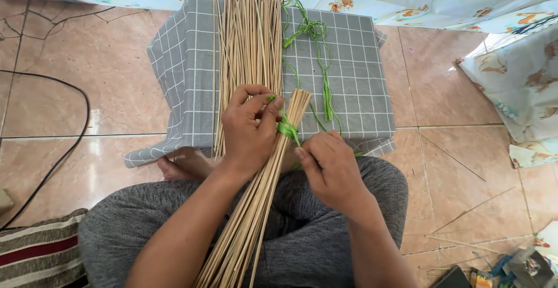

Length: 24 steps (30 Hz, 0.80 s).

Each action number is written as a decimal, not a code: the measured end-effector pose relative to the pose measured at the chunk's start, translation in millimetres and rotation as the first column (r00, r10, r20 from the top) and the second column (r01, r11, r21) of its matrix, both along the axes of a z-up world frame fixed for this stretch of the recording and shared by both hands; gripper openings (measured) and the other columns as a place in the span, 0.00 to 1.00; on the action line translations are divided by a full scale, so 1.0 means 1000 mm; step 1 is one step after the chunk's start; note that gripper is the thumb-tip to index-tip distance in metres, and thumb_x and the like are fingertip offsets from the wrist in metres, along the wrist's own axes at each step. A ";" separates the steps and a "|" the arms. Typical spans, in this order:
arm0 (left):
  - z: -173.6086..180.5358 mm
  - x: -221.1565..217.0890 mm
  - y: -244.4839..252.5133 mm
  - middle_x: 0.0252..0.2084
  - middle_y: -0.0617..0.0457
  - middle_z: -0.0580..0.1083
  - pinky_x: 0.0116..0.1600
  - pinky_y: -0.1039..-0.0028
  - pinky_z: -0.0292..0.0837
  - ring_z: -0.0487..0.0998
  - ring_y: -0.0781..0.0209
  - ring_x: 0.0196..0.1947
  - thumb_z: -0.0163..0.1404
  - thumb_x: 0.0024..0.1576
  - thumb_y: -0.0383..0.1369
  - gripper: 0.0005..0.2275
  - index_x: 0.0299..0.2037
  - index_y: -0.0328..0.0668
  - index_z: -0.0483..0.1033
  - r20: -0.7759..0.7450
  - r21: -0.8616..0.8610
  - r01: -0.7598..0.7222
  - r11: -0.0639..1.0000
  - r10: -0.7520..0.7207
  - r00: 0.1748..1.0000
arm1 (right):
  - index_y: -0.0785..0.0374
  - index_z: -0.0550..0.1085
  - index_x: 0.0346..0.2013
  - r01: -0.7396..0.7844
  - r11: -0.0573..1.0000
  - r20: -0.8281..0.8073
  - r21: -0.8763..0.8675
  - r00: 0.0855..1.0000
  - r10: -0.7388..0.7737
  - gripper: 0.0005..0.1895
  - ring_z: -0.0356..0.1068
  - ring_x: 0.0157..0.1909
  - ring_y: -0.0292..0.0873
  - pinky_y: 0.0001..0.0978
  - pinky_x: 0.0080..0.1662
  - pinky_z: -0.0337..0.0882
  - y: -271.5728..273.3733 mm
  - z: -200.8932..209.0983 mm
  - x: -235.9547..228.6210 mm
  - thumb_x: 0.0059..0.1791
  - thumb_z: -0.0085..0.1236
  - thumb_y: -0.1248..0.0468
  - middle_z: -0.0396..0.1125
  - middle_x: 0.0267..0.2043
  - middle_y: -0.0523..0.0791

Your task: Sorting and bundling thin bamboo sticks using green plastic ties while sitting on the floor.

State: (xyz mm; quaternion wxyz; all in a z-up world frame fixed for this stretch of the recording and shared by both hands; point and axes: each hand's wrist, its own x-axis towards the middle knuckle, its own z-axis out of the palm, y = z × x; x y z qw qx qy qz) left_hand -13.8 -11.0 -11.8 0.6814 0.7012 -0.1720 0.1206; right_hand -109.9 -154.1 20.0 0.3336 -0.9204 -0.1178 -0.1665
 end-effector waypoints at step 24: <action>0.043 0.022 0.049 0.57 0.32 0.71 0.52 0.51 0.81 0.79 0.36 0.54 0.54 0.61 0.34 0.19 0.60 0.34 0.71 -0.447 -0.044 0.209 0.977 -0.207 0.871 | 0.51 0.77 0.46 0.361 0.554 0.376 -0.750 0.922 -0.092 0.11 0.71 0.58 0.53 0.53 0.62 0.65 -0.098 0.004 -0.005 0.50 0.64 0.67 0.73 0.51 0.47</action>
